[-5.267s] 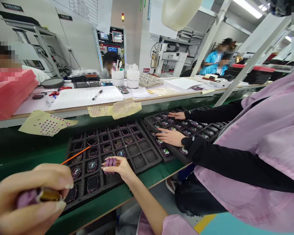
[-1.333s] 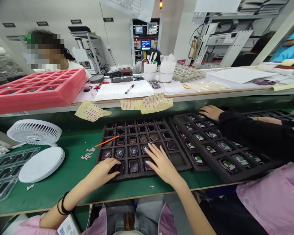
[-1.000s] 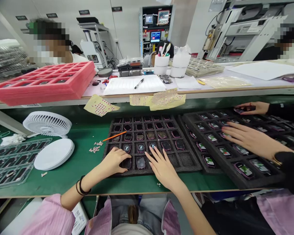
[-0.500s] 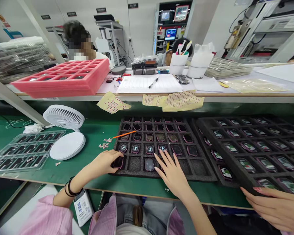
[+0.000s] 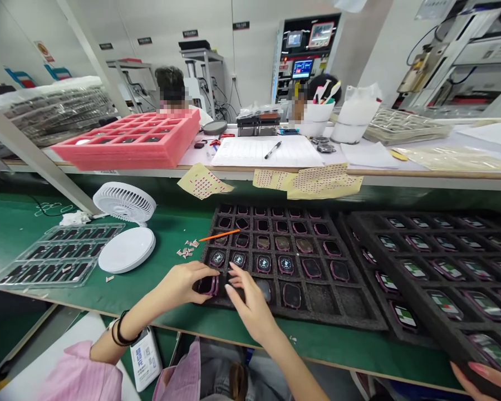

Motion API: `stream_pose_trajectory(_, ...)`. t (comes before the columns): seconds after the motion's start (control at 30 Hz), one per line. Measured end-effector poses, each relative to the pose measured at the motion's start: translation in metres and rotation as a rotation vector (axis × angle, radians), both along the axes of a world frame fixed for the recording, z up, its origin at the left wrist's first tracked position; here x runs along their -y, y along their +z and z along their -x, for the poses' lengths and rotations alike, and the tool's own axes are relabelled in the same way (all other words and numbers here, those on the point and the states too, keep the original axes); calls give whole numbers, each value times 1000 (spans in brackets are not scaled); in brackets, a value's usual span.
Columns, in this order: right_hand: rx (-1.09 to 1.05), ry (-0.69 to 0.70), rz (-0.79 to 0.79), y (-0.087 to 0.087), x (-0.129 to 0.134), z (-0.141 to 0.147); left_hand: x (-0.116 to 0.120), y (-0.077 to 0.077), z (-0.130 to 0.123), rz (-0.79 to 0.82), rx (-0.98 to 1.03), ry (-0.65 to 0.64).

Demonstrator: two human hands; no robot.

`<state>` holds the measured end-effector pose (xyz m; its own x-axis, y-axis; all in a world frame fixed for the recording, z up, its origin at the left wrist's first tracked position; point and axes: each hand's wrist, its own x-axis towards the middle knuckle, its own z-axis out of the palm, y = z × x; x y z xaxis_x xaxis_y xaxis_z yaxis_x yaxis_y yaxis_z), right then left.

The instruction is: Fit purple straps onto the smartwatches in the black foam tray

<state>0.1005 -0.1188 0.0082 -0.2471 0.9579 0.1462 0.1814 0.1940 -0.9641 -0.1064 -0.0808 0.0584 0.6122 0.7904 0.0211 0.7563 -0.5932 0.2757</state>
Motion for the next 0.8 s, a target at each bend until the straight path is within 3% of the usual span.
stream_pose_trajectory(0.1, -153, 74, 149, 0, -11, 27, 13, 5, -10, -33, 66, 5)
stream_pose_trajectory(0.2, -307, 56, 235, -8, -22, 39, 12, 6, -12, 5, 165, 56)
stream_pose_trajectory(0.33, -558, 39, 414, -17, -33, 39, -19, -9, 19, 68, 302, 222)
stream_pose_trajectory(0.43, -687, 6, 485, -17, -35, 35, -50, -31, 45, -74, 209, 501)
stream_pose_trajectory(0.53, -713, 19, 514, -14, -35, 33, -73, -52, 56, -65, 133, 664)
stream_pose_trajectory(0.63, -713, 14, 504, -14, -34, 33, -87, -62, 53, -17, 113, 732)
stream_pose_trajectory(0.8, -707, -1, 502, -15, -35, 35, -103, -63, 50, 52, 179, 748)
